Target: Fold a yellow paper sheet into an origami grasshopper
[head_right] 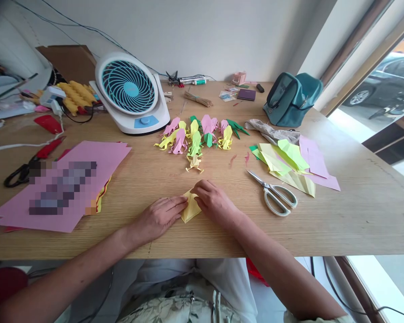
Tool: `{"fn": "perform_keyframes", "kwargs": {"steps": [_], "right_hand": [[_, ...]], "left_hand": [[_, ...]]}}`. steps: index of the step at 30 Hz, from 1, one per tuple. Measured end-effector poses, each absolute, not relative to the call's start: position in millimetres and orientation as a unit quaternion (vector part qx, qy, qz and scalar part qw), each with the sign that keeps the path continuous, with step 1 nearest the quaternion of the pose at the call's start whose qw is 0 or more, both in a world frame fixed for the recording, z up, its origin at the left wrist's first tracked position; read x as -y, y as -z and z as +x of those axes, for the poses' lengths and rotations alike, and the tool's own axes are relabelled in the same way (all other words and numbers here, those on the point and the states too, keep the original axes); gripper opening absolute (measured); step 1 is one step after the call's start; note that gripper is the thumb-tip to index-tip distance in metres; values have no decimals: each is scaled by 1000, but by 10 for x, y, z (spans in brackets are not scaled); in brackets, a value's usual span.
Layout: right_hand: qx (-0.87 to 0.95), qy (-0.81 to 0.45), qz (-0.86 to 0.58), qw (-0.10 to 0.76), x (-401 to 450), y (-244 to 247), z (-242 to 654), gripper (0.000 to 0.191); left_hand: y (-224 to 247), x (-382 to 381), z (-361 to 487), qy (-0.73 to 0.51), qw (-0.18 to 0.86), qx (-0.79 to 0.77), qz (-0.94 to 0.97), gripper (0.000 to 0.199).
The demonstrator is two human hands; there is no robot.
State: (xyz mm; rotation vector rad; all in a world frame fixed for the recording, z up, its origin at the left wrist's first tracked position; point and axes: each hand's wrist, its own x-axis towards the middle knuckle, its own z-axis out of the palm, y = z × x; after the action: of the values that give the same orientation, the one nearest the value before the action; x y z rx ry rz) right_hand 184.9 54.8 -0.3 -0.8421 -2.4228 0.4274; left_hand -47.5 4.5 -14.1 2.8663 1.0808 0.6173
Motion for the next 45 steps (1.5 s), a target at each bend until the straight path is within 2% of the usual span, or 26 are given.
{"fn": "perform_keyframes", "kwargs": {"steps": [9,15,23,28,32,36,40,45], "right_hand": [[927,-114,-305,187,-552,45,1864,31],[947,-73,-281,139,-524,-16,1847,25],[959,-28,-248,136,-523,79,1850,31],[955,-33,-259,142,-514,75,1845,30],[952,-39,-266,145,-508,69,1837,31],[951,-41,-269,149,-517,73,1833,33],[950,-45,-281,130,-532,65,1832,32],[941,-86,-287,159,-513,59,1828,31]], "left_hand": [[95,51,-426,-165,18,-353,921,32],[177,124,-481,-128,43,-330,934,49],[130,195,-522,-85,56,-322,941,73],[45,183,-458,-110,63,-339,932,63],[24,184,-327,-145,44,-390,908,38],[171,183,-277,-202,5,-381,902,25],[296,161,-299,-231,-1,-384,894,34],[269,213,-290,-187,9,-404,895,51]]}}
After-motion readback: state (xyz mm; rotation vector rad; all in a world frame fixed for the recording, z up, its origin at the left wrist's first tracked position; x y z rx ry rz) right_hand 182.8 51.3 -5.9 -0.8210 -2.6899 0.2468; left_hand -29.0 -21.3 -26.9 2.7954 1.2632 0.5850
